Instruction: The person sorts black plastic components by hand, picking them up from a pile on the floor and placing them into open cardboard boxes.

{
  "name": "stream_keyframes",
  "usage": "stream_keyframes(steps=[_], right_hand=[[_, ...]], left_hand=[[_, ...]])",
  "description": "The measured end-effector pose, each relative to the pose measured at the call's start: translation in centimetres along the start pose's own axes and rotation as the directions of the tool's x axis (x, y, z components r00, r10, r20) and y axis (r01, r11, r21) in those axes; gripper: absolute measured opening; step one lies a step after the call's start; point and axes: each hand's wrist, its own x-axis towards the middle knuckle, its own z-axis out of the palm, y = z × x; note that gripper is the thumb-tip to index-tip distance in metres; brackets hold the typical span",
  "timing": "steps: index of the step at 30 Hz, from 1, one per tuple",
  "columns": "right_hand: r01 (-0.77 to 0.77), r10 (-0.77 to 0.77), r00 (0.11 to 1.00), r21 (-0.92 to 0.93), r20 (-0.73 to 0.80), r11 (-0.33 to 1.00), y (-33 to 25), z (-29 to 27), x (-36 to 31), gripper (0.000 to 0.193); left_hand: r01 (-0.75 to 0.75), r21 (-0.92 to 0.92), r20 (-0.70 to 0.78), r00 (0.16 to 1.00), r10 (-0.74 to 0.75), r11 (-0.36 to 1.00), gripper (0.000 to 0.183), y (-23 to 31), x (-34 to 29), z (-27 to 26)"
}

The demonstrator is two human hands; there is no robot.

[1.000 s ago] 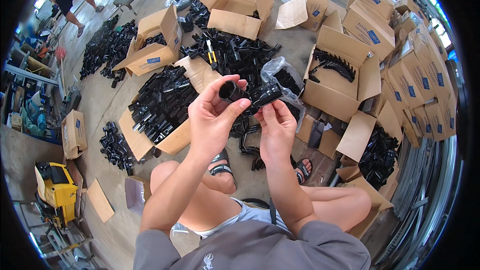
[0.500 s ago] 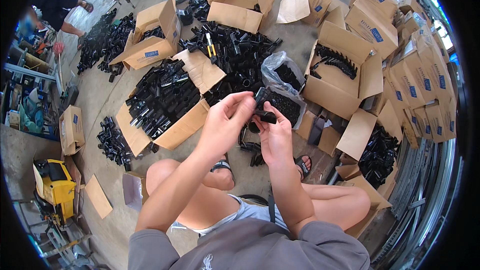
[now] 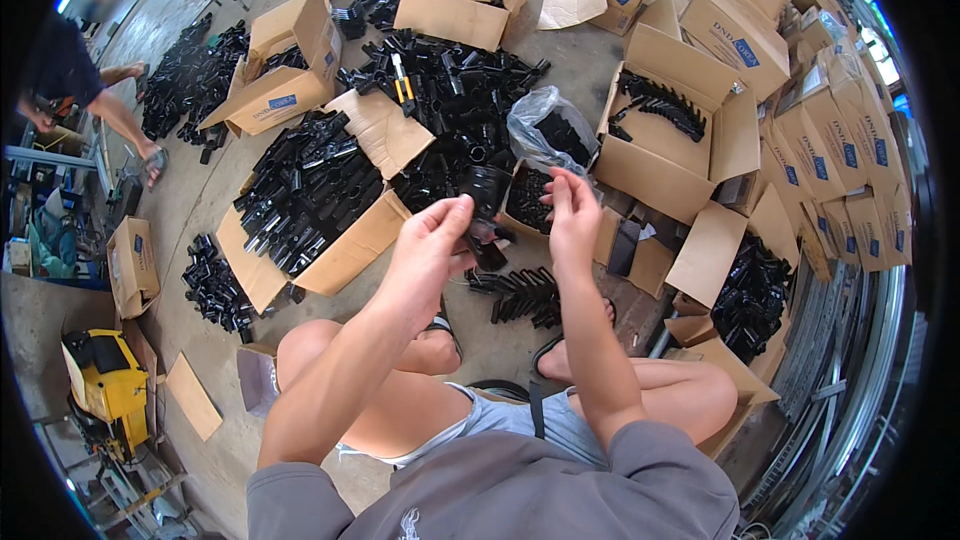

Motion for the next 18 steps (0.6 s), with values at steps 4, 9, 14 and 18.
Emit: stream_keyframes(steps=[4,9,14,18], right_hand=[[-0.032,0.009,0.999,-0.741,-0.036,0.671,14.6,-8.0,8.5,0.023],[-0.109,0.199,0.980,-0.876,-0.015,0.469,17.3,-6.8,7.9,0.019],[-0.132,0.223,0.974,-0.886,-0.034,0.443,17.5,-6.1,7.5,0.018],[-0.065,0.126,0.992,-0.888,-0.008,0.455,19.0,-5.9,6.9,0.016]], left_hand=[[-0.055,-0.016,0.001,0.998,0.055,0.998,0.026,0.9,0.2,0.8],[-0.143,-0.006,-0.007,0.990,0.143,0.990,0.024,0.8,0.2,0.6],[-0.224,0.038,-0.066,0.972,0.226,0.974,0.024,0.7,0.4,0.7],[-0.308,0.109,-0.077,0.945,0.317,0.945,0.024,0.6,0.5,1.3]])
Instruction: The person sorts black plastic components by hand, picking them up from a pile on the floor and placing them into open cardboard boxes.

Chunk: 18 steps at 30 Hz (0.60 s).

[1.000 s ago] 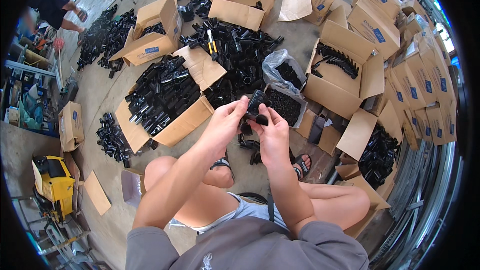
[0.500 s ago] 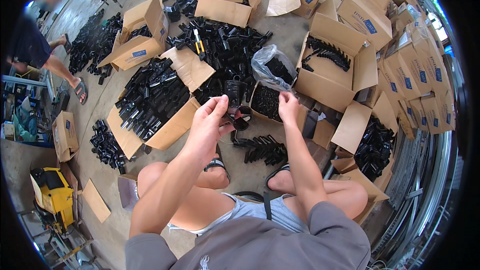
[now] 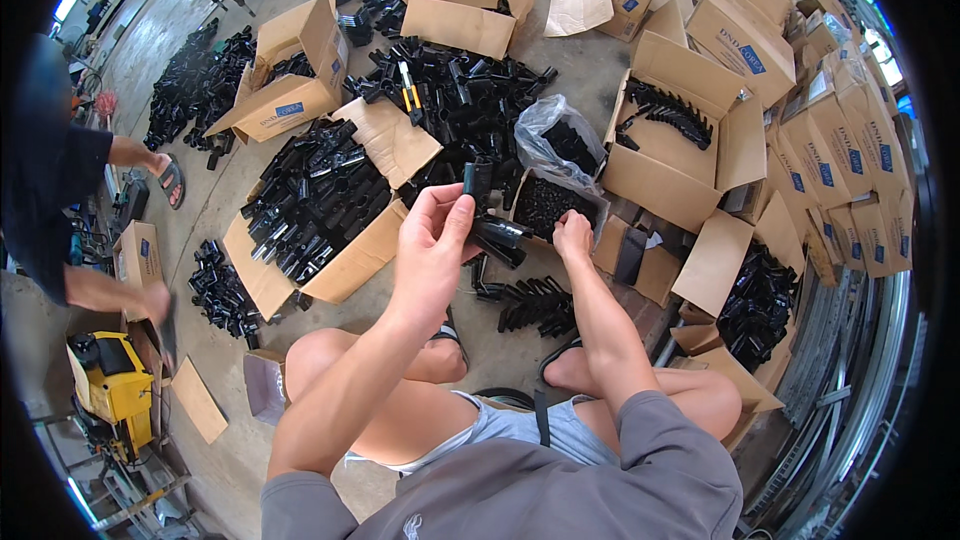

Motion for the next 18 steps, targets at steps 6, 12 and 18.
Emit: stream_keyframes(steps=[6,12,18], right_hand=[[0.053,-0.037,0.975,0.067,-0.221,0.996,0.0,0.5,-0.6,0.015],[0.018,0.111,0.983,0.678,-0.146,0.735,0.1,-2.0,-0.4,0.019],[-0.217,0.015,0.976,0.959,0.218,0.181,-6.4,-10.6,-5.3,0.019]], left_hand=[[-0.171,0.103,0.030,0.985,0.169,0.980,0.023,-0.9,0.0,0.1],[-0.151,0.115,0.016,0.988,0.150,0.982,0.023,-0.4,-0.1,0.6],[-0.201,0.163,0.032,0.980,0.199,0.966,0.022,-0.9,-0.2,0.5]])
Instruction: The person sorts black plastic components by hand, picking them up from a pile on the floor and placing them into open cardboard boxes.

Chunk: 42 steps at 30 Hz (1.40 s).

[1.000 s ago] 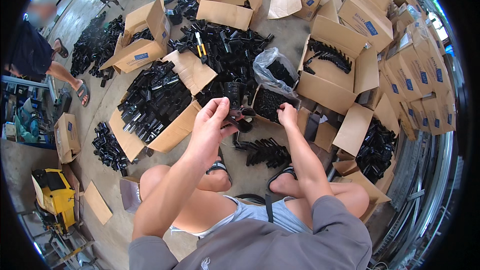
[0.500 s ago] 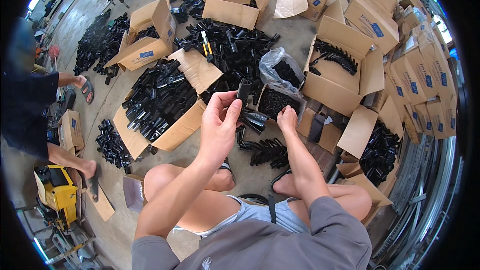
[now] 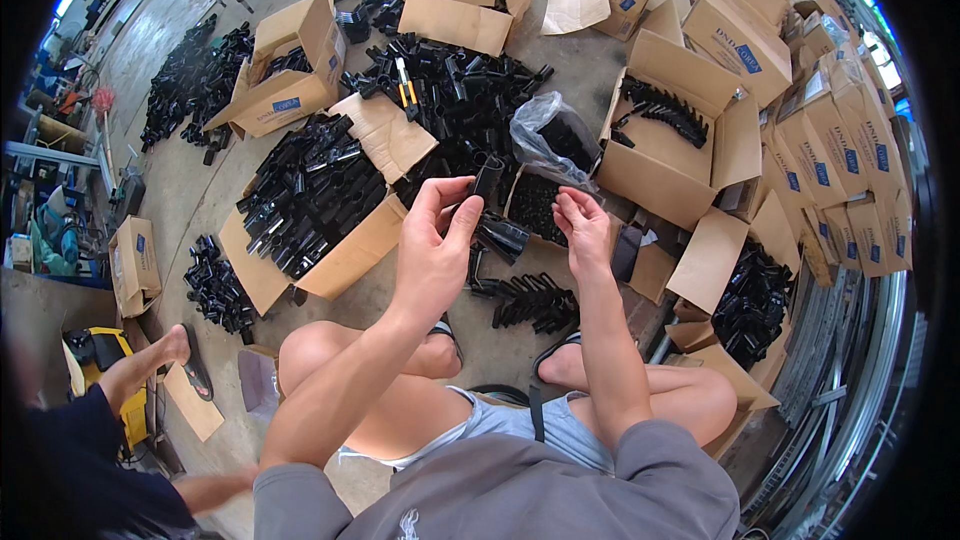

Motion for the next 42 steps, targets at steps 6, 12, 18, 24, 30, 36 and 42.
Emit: stream_keyframes(steps=[6,12,18,24,30,36,42], right_hand=[[0.293,-0.268,0.920,-0.049,0.286,0.955,-10.1,8.8,-10.0,0.022],[0.353,-0.319,0.905,-0.080,0.281,0.932,-8.4,9.9,-11.8,0.019],[0.176,-0.206,0.954,0.151,0.217,0.973,-8.2,10.9,-12.8,0.018],[0.126,-0.160,0.969,0.178,0.189,0.976,-8.2,11.3,-13.6,0.020],[0.300,-0.287,0.938,-0.044,0.194,0.953,-7.9,10.8,-14.0,0.020],[0.473,-0.447,0.879,-0.182,0.167,0.862,-7.8,11.1,-14.4,0.016],[0.222,-0.202,0.948,-0.054,0.247,0.974,-9.2,10.5,-14.3,0.015]], left_hand=[[-0.109,0.019,0.006,0.994,0.109,0.994,0.023,-0.9,0.2,0.6],[-0.286,0.274,0.041,0.957,0.286,0.918,0.026,0.2,-0.6,0.9],[-0.317,0.347,0.043,0.946,0.322,0.883,0.025,0.3,-1.1,0.8],[-0.339,0.334,0.036,0.937,0.347,0.879,0.026,0.6,-1.3,0.7],[-0.354,0.296,0.030,0.932,0.362,0.887,0.027,0.3,-1.1,0.6],[-0.331,0.282,0.028,0.941,0.337,0.901,0.027,0.9,-1.3,0.8],[-0.321,0.237,0.046,0.946,0.320,0.917,0.028,0.3,-1.1,0.6]])
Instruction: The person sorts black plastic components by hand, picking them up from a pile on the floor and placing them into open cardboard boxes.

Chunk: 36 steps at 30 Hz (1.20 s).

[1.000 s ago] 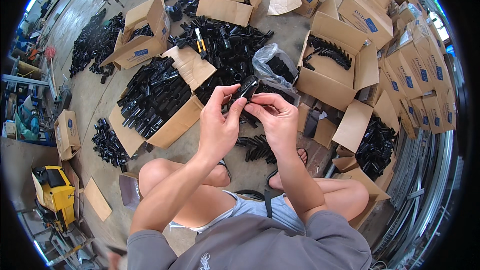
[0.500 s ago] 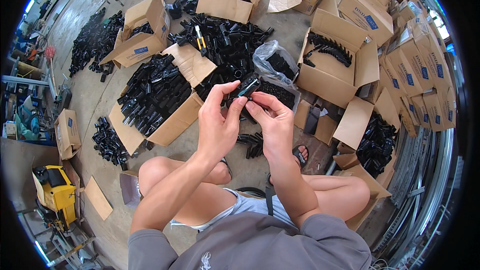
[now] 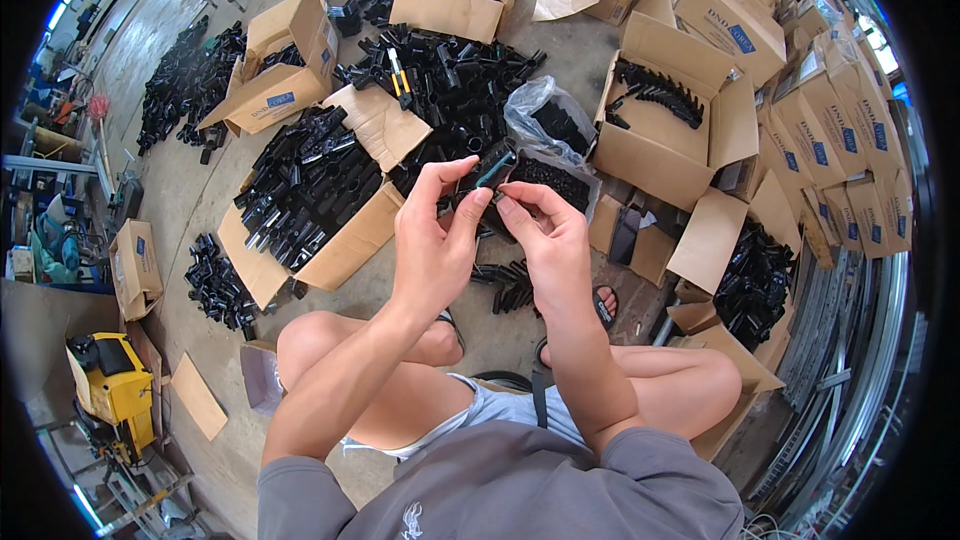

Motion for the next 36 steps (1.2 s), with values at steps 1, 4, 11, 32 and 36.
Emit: stream_keyframes(steps=[1,4,11,32,36], right_hand=[[-0.054,0.053,0.998,0.018,0.039,0.998,-0.2,-0.1,0.1,0.016],[-0.043,0.043,0.998,-0.011,0.046,0.999,0.0,-0.5,0.5,0.016],[0.034,-0.036,0.999,-0.074,-0.018,0.997,0.6,-0.5,0.4,0.014],[0.180,-0.245,0.962,-0.391,-0.123,0.903,0.1,0.6,-0.3,0.015],[0.221,-0.303,0.945,-0.448,-0.120,0.866,0.0,0.3,-0.5,0.014]], left_hand=[[0.001,0.001,0.000,1.000,-0.001,1.000,0.028,-0.1,0.0,0.0],[-0.012,-0.013,-0.006,1.000,0.012,1.000,0.028,-0.2,-0.1,0.2],[-0.006,-0.019,-0.001,1.000,0.006,1.000,0.027,-0.3,-0.2,0.6],[0.059,-0.010,-0.026,0.998,-0.059,0.998,0.027,-0.8,-0.5,1.1],[0.063,-0.002,0.001,0.998,-0.063,0.998,0.026,-0.3,-0.5,1.5]])
